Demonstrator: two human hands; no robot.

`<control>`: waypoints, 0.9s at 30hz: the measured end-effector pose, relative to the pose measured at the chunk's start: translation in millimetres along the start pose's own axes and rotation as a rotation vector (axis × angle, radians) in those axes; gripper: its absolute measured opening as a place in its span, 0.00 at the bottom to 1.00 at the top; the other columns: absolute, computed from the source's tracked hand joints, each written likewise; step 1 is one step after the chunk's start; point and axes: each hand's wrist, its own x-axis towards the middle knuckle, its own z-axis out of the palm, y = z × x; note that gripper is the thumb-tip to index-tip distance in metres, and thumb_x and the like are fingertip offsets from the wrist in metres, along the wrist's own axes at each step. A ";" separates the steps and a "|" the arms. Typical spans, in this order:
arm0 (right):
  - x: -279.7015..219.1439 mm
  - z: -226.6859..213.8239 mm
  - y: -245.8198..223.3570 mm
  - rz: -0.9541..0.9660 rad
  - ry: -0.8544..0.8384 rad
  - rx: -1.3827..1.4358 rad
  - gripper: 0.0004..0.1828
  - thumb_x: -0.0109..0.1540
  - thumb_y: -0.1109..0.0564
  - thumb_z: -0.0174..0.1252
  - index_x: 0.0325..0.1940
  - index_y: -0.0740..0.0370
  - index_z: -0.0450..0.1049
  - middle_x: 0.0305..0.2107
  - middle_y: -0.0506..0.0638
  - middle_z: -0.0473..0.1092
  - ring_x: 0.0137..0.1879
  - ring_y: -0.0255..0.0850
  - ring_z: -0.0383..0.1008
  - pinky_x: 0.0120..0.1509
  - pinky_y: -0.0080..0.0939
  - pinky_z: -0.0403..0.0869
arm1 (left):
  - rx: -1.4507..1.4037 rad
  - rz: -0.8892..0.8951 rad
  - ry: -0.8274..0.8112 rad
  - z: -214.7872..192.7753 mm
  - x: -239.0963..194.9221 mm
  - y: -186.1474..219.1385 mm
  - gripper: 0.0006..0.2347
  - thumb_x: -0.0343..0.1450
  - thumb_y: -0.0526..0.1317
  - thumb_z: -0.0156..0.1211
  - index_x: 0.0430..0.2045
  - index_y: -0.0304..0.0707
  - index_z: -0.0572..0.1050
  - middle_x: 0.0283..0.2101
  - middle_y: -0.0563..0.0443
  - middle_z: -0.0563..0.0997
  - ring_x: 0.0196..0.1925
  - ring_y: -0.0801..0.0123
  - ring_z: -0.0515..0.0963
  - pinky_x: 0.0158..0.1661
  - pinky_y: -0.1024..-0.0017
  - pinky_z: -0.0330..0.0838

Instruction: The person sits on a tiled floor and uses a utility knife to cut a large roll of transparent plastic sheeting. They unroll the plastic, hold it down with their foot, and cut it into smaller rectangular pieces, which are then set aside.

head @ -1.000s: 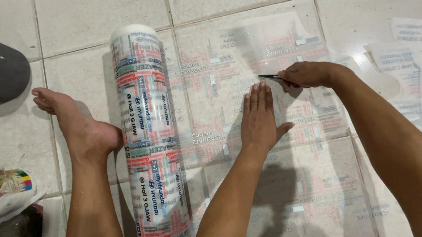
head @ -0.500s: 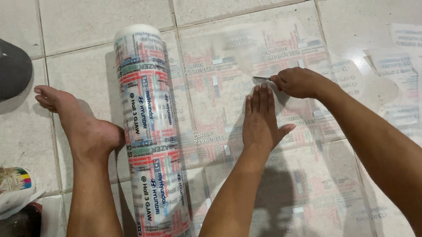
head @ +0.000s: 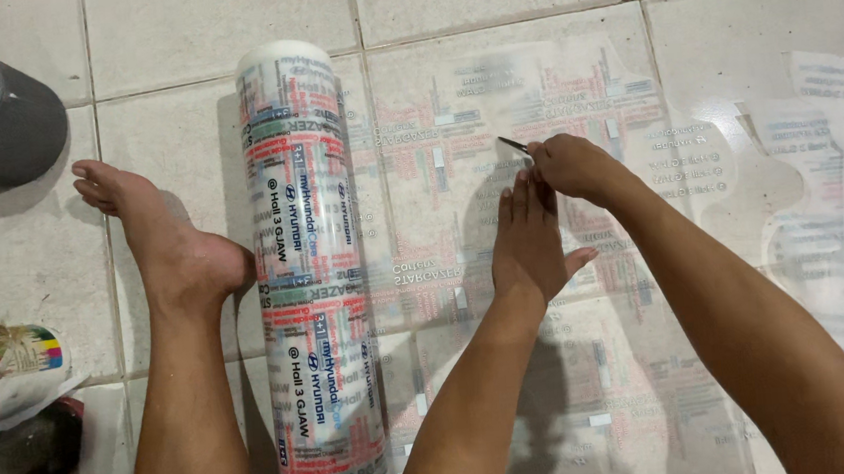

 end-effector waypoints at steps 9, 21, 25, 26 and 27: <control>-2.0 -1.7 -38.8 0.260 -0.048 0.529 0.24 0.73 0.48 0.37 0.30 0.59 0.70 0.23 0.49 0.66 0.25 0.40 0.57 0.29 0.38 0.57 | 0.026 0.012 -0.054 -0.5 3.8 -0.3 0.60 0.45 0.73 0.35 0.69 0.49 0.17 0.78 0.56 0.16 0.79 0.67 0.15 0.69 0.47 0.10; 28.8 -3.3 -36.9 0.166 -0.049 0.512 0.25 0.75 0.47 0.35 0.31 0.61 0.68 0.16 0.49 0.59 0.18 0.37 0.48 0.23 0.37 0.51 | 0.019 -0.022 -0.031 2.4 0.3 3.5 0.54 0.51 0.70 0.30 0.70 0.49 0.18 0.78 0.57 0.18 0.79 0.68 0.18 0.70 0.49 0.12; 18.3 -12.8 -48.4 0.133 -0.008 0.323 0.25 0.74 0.46 0.36 0.31 0.62 0.69 0.21 0.49 0.59 0.23 0.39 0.51 0.27 0.40 0.52 | -0.027 -0.013 -0.002 2.1 1.8 2.6 0.49 0.55 0.69 0.26 0.72 0.53 0.22 0.78 0.65 0.20 0.80 0.75 0.22 0.72 0.56 0.19; 10.1 -17.8 -55.5 0.147 -0.006 0.262 0.25 0.73 0.47 0.35 0.32 0.63 0.68 0.21 0.49 0.57 0.23 0.39 0.48 0.28 0.41 0.52 | -0.024 -0.046 0.014 3.6 -3.9 6.4 0.47 0.57 0.68 0.25 0.73 0.57 0.24 0.78 0.68 0.21 0.81 0.76 0.24 0.73 0.56 0.22; 25.4 -15.5 -45.4 0.145 -0.006 0.262 0.25 0.73 0.47 0.35 0.32 0.63 0.68 0.21 0.49 0.57 0.23 0.39 0.48 0.28 0.41 0.52 | -0.025 -0.045 0.015 3.4 -2.6 5.9 0.47 0.57 0.68 0.25 0.73 0.57 0.24 0.78 0.68 0.21 0.81 0.76 0.24 0.73 0.56 0.22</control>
